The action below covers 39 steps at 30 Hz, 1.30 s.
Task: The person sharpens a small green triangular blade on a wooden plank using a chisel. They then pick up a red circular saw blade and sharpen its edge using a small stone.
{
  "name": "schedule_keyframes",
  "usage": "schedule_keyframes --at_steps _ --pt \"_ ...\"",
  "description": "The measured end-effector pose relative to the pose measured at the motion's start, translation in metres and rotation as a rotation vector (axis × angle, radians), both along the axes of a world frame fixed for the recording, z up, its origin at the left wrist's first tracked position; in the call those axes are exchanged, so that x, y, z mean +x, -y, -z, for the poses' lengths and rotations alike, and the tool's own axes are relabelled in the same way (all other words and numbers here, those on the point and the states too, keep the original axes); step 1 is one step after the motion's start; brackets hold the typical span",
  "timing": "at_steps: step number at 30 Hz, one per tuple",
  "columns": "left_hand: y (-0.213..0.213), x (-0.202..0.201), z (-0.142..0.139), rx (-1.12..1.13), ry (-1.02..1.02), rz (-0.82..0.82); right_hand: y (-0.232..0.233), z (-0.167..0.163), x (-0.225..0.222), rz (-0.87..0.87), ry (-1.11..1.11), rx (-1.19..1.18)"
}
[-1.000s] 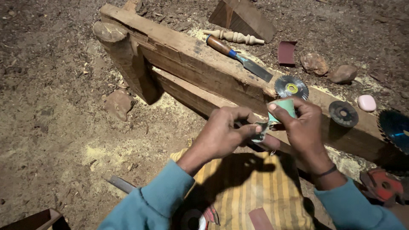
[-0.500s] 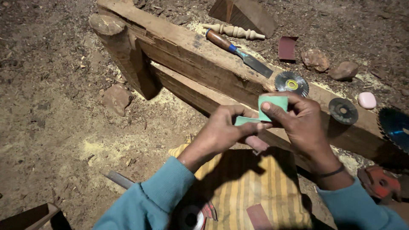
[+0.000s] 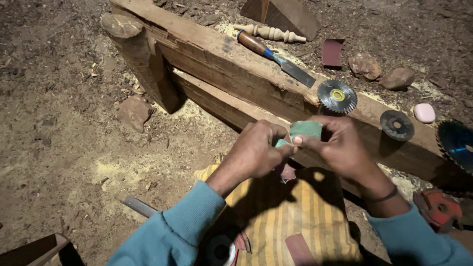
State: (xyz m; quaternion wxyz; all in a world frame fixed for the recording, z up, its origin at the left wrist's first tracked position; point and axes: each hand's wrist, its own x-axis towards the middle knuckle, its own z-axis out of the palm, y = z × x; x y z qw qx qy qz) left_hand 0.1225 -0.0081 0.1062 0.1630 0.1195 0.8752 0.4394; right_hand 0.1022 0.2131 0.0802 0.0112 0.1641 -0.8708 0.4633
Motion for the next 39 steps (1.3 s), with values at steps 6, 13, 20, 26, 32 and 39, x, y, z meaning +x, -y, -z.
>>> schedule_keyframes --at_steps 6,13,20,26,32,39 --pt "-0.003 0.011 -0.002 0.135 0.111 0.081 -0.029 -0.013 -0.008 0.388 -0.082 0.333" --pt "0.01 -0.015 0.02 0.388 -0.032 -0.299 -0.012 0.004 -0.004 0.012 0.542 -0.12" --pt "0.002 -0.009 0.028 0.254 -0.356 -0.329 -0.013 0.023 -0.004 -0.105 0.697 -0.535" --pt "-0.004 -0.015 0.037 0.175 -0.327 -0.286 -0.019 0.03 -0.011 -0.071 0.744 -0.605" --pt "-0.001 -0.02 0.041 0.219 -0.398 -0.277 -0.083 0.047 -0.054 0.249 0.788 -0.781" --pt "-0.004 -0.022 0.035 0.136 -0.212 -0.279 -0.124 0.025 -0.077 0.566 0.373 -0.711"
